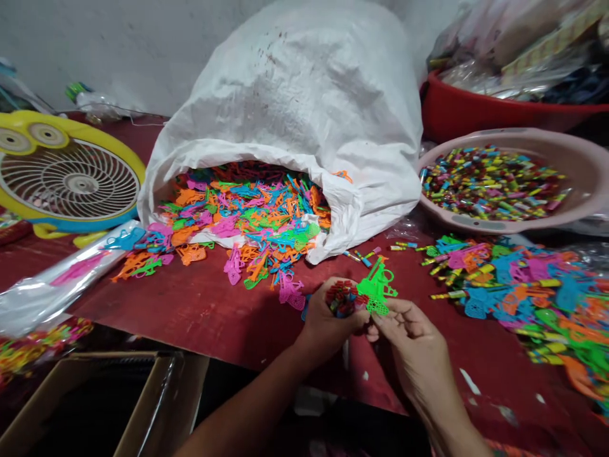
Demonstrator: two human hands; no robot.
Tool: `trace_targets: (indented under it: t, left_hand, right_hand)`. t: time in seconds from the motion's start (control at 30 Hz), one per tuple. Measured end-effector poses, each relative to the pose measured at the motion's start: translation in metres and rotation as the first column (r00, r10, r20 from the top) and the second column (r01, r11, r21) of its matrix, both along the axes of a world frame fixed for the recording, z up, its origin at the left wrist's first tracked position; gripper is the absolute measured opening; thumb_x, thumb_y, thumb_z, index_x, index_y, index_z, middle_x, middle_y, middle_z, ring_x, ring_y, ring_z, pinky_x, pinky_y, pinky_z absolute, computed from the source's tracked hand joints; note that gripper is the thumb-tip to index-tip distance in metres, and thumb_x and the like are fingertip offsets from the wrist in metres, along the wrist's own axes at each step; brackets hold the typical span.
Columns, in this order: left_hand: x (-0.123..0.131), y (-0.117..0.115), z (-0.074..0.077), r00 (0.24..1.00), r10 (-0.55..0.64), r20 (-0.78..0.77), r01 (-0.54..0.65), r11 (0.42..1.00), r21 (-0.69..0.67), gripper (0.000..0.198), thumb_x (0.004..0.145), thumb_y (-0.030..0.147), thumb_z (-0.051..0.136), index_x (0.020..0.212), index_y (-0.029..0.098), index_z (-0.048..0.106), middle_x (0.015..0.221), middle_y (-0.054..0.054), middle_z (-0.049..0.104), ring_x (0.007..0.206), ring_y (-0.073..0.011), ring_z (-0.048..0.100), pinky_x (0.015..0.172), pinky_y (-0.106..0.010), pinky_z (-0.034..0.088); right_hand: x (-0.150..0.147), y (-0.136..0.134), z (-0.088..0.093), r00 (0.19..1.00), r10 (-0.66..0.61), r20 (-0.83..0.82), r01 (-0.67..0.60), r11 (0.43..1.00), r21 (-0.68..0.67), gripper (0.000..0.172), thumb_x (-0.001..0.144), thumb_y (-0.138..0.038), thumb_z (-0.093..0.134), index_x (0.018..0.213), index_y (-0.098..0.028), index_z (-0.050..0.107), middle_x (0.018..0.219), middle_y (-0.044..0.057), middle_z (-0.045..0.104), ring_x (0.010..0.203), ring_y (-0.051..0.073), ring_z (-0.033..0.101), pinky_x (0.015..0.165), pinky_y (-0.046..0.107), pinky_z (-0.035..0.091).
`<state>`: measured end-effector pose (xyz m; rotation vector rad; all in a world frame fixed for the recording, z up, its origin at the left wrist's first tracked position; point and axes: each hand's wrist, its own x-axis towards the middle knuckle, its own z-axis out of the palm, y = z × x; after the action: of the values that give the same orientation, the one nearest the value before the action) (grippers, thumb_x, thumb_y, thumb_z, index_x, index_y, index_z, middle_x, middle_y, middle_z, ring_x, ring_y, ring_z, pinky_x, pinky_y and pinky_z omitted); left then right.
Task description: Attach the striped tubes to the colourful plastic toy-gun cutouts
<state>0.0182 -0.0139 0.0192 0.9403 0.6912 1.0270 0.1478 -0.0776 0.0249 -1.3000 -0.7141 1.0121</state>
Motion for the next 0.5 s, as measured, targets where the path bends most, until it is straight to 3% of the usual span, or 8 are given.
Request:
trace_targets:
  t: [0.13,0.2,0.27,0.37,0.5]
  left_hand:
    - [0.007,-0.004,-0.004,0.999,-0.04,0.021,0.04,0.999,0.001,0.041,0.061,0.022,0.085,0.094,0.017,0.061,0.074,0.002,0.064,0.064,-0.011,0.058,0.064,-0.024,0.049]
    - [0.007,-0.004,-0.006,0.999,-0.032,0.024,0.032,0.999,-0.013,0.044,0.059,0.023,0.087,0.095,0.017,0.062,0.076,0.001,0.065,0.067,-0.012,0.06,0.066,-0.024,0.05]
    - [0.008,-0.004,-0.007,1.0,-0.018,0.006,0.018,0.999,-0.031,0.044,0.059,0.024,0.087,0.095,0.017,0.063,0.076,0.002,0.064,0.067,-0.0115,0.06,0.067,-0.024,0.049]
    - [0.007,-0.002,-0.006,1.0,0.013,-0.016,-0.013,0.999,-0.035,0.04,0.061,0.023,0.085,0.094,0.017,0.063,0.076,0.002,0.062,0.066,-0.0102,0.058,0.066,-0.022,0.048]
    - [0.007,-0.001,-0.004,0.999,0.003,-0.039,-0.003,1.0,0.0,0.036,0.063,0.018,0.082,0.094,0.016,0.063,0.075,0.002,0.062,0.065,-0.0093,0.057,0.063,-0.021,0.048]
  right_hand:
    - [0.012,-0.003,-0.002,0.995,0.093,-0.031,-0.094,0.995,-0.045,0.055,0.07,-0.032,0.084,0.117,-0.022,0.059,0.073,0.0,0.068,0.053,0.014,0.062,0.053,0.026,0.051]
    - [0.018,-0.006,-0.003,0.993,0.114,0.0,-0.114,0.99,-0.077,0.042,0.074,-0.034,0.081,0.109,-0.02,0.063,0.07,0.0,0.067,0.053,0.013,0.061,0.055,0.025,0.051]
    - [0.022,-0.01,-0.004,0.996,0.043,0.075,-0.038,0.996,-0.075,0.029,0.078,-0.035,0.078,0.099,-0.02,0.065,0.067,-0.001,0.065,0.055,0.012,0.06,0.056,0.024,0.05]
    - [0.022,-0.017,-0.005,0.974,-0.087,0.21,0.096,0.995,-0.033,0.025,0.079,-0.035,0.077,0.097,-0.022,0.065,0.069,-0.002,0.064,0.057,0.012,0.061,0.057,0.023,0.05]
    - [0.014,-0.021,-0.001,0.933,-0.076,0.352,0.074,0.997,0.02,0.022,0.082,-0.036,0.073,0.097,-0.023,0.066,0.066,-0.002,0.063,0.057,0.013,0.062,0.057,0.023,0.051]
